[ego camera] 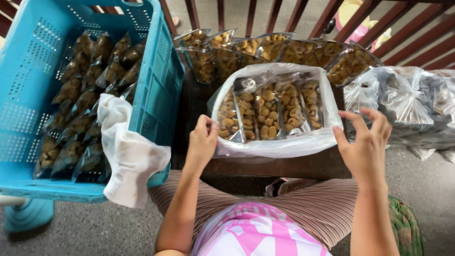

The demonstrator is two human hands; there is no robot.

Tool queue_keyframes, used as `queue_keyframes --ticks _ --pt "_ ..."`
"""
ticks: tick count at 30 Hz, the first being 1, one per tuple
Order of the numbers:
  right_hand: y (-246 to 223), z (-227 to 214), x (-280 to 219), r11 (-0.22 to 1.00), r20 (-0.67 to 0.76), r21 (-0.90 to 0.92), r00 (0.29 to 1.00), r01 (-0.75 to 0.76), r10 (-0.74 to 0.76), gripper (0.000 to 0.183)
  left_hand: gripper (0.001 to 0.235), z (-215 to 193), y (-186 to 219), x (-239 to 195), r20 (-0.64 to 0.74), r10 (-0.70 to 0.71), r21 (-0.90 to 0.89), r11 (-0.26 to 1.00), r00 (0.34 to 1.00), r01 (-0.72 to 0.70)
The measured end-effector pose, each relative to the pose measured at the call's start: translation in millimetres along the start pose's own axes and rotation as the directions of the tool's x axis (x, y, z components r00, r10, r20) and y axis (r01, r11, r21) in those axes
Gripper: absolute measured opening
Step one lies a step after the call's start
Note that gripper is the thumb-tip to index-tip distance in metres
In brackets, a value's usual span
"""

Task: The person sits on the floor and packs small transparent bags of snacks into a larger white plastic bag. They arrange the small bags neatly inside the larger bag and then tie the top of the larger bag to secure the contents.

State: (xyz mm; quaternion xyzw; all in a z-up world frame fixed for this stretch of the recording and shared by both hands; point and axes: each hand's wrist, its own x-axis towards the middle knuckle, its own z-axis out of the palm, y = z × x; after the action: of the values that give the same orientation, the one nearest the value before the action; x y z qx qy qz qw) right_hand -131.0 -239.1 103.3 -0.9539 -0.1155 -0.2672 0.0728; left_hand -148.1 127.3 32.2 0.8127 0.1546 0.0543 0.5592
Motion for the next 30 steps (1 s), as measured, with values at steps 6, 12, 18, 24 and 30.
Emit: queue_keyframes --ticks 6,12,18,24,30 --pt "-121.8 79.4 59.0 0.663 0.297 0.679 0.709 0.315 -0.640 0.059 0.020 -4.7 -7.6 -7.6 -0.006 -0.025 -0.189 0.982 1.000 0.023" --pt "-173.5 128.2 61.4 0.753 0.671 0.404 0.391 0.520 -0.630 0.078 0.015 -24.3 -22.4 6.6 -0.051 0.039 -0.267 0.962 0.998 -0.051" --pt "-186.6 148.8 14.6 0.718 0.498 0.275 0.544 0.640 -0.675 0.061 0.014 -12.7 -27.4 8.5 -0.035 0.072 -0.335 0.939 0.997 -0.079" --pt "-150.8 132.9 46.4 0.491 0.416 0.870 0.620 -0.057 -0.665 0.085 0.021 -26.8 -5.5 8.6 -0.005 -0.080 -0.219 0.973 0.997 0.077" --pt "-86.3 113.3 38.3 0.987 0.731 0.113 0.663 0.113 -0.160 0.081 0.031 -16.4 5.3 4.4 -0.049 -0.079 -0.055 0.996 0.996 0.076"
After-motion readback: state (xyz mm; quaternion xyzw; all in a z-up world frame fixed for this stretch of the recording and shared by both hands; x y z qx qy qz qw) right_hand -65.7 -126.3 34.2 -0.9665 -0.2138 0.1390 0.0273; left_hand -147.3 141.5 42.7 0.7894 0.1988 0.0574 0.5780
